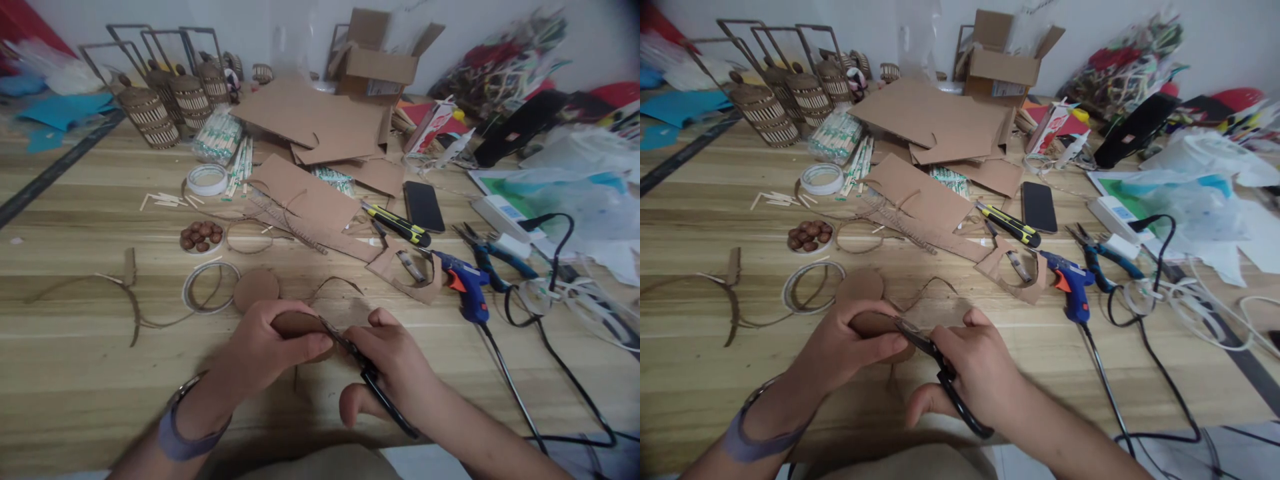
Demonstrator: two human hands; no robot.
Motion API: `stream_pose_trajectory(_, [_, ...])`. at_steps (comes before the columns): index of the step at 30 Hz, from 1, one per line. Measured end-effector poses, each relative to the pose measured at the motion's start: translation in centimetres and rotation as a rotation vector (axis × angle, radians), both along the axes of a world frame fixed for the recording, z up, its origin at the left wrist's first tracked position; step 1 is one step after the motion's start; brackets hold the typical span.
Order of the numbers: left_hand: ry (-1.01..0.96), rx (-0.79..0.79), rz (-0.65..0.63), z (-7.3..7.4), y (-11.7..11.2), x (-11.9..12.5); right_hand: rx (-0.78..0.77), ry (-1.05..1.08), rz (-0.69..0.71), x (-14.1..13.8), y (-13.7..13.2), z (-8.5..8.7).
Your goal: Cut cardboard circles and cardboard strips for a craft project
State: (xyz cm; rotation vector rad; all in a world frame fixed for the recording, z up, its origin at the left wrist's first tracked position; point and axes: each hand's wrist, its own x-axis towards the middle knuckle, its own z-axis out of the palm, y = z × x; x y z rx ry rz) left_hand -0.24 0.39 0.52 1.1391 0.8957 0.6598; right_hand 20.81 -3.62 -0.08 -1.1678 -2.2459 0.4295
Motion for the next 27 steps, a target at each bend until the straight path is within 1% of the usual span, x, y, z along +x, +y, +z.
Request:
stream_pose_trajectory(4, [-0.001,-0.011,-0.027,-0.2,-0.2,0.1,-0.024,0.029,0.004,0.0,0.0,0.2])
stream_pose_trajectory(11, [0.027,-0.043,-0.070,1.2,0.0,0.1,-0.026,0.098,0.018,-0.2,-0.3,0.0])
stream_pose_trajectory(14, [0.046,0.002,-0.080,1.4,0.1,0.0,-0.021,0.111,0.012,-0.3,-0.4,0.0])
stream_pose_trajectory(19, [0.024,0.013,-0.117,1.3,0.0,-0.3,0.001,0.100,0.014,-0.3,-0.4,0.1])
stream_pose_trajectory(27, [0.045,0.039,-0.130,0.9,0.2,-0.7,0.012,0.075,0.012,-0.2,-0.5,-0.1])
